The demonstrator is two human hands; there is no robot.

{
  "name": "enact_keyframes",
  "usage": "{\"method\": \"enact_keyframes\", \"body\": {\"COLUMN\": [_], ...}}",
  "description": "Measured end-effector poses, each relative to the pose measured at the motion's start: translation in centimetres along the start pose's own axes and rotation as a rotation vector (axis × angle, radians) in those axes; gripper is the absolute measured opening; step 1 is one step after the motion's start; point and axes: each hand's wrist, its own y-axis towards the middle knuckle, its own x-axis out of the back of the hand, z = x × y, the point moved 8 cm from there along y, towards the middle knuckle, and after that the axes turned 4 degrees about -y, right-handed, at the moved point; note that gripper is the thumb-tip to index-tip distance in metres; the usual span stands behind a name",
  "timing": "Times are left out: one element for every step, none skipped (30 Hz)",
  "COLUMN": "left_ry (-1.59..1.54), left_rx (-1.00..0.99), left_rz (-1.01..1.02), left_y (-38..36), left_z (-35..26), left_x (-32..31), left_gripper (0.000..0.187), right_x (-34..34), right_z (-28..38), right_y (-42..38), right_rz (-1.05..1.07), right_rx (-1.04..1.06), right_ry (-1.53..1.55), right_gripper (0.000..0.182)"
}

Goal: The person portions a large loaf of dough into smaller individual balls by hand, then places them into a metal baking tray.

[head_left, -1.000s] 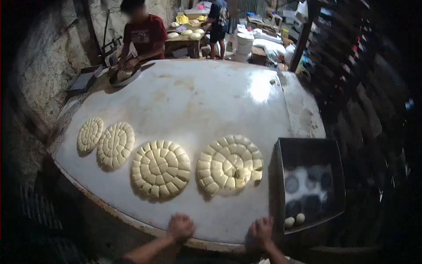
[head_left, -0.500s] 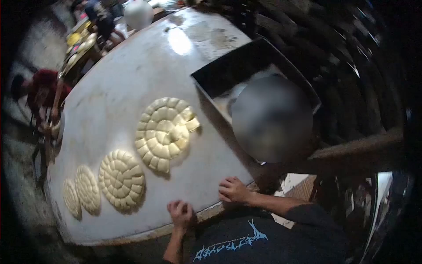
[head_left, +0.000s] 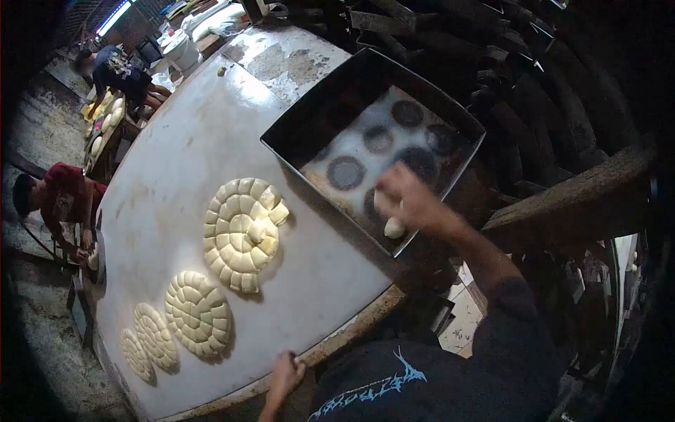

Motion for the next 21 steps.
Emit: {"method": "enact_keyframes", "body": {"left_ry": [-0.18,-0.225,-0.268,-0.171,-0.105,-0.087,-0.114,0.04,0.178,0.316,0.308,0.369,0.422,0.322,0.228,-0.048,-0.332,-0.499,-0.672,-0.766,-0.89], "left_rx": [-0.064,-0.232,-0.399,-0.512,-0.649,-0.673,-0.791,-0.824,-0.767,-0.708,-0.712,-0.654,-0.596,-0.652,-0.691,-0.834,-0.78,-0.582,-0.441,-0.264,-0.193], "left_rz": [0.127,0.073,0.021,-0.06,-0.192,-0.238,-0.233,-0.258,-0.27,-0.286,-0.294,-0.244,-0.2,-0.353,-0.495,-0.666,-0.718,-0.836,-0.794,-0.786,-0.768], "left_y": [1.5,3.1,4.3,5.0,5.9,7.3,9.7,12.1,15.9,19.0,20.7,22.3,23.4,21.7,18.6,14.7,13.4,12.6,10.7,9.2,7.0], "left_z": [-2.4,-6.9,-12.6,-18.6,-23.3,-27.3,-30.5,-33.0,-34.6,-35.2,-35.1,-34.5,-34.3,-34.3,-32.7,-30.6,-26.2,-19.9,-15.5,-10.6,-7.0], "left_x": [0.0,1.8,4.2,7.1,9.3,10.5,10.6,9.8,7.6,5.8,4.9,3.7,3.1,5.5,8.7,13.1,15.6,16.7,17.4,16.5,15.1], "left_gripper": [0.032,0.032,0.032,0.032,0.037,0.038,0.04,0.046,0.05,0.053,0.053,0.055,0.057,0.055,0.053,0.05,0.037,0.025,0.02,0.017,0.017], "right_x": [1.1,0.1,-2.6,-4.6,-4.4,-2.8,-1.0,0.2,3.1,5.6,6.5,7.1,7.5,7.0,5.2,3.0,-1.5,-6.8,-11.3,-16.0,-18.5], "right_z": [-2.4,-5.0,-7.9,-11.0,-10.9,-10.0,-8.9,-7.5,-6.1,-5.1,-3.5,-1.8,0.6,2.7,3.1,3.5,3.5,3.8,4.2,4.0,2.8], "right_y": [1.5,2.5,3.1,2.8,2.2,1.8,1.1,0.1,-1.3,-2.9,-3.9,-5.3,-6.6,-7.7,-9.0,-10.1,-10.1,-9.8,-9.0,-8.0,-6.2], "right_rz": [-0.085,-0.082,0.051,0.179,0.175,0.018,-0.129,-0.122,-0.286,-0.453,-0.49,-0.522,-0.565,-0.599,-0.574,-0.544,-0.352,-0.144,-0.059,0.018,-0.082], "right_rx": [-0.155,-0.153,-0.186,-0.218,-0.222,-0.215,-0.202,-0.204,-0.299,-0.387,-0.347,-0.31,-0.284,-0.255,-0.282,-0.307,-0.397,-0.478,-0.372,-0.266,-0.226], "right_ry": [0.048,0.05,-0.125,-0.303,-0.301,-0.232,-0.169,-0.174,-0.065,0.046,-0.012,-0.069,-0.077,-0.082,0.04,0.166,0.404,0.635,0.495,0.353,0.209], "right_gripper": [0.027,0.027,0.031,0.035,0.035,0.037,0.04,0.04,0.038,0.037,0.034,0.032,0.03,0.029,0.025,0.022,0.021,0.022,0.02,0.019,0.02]}}
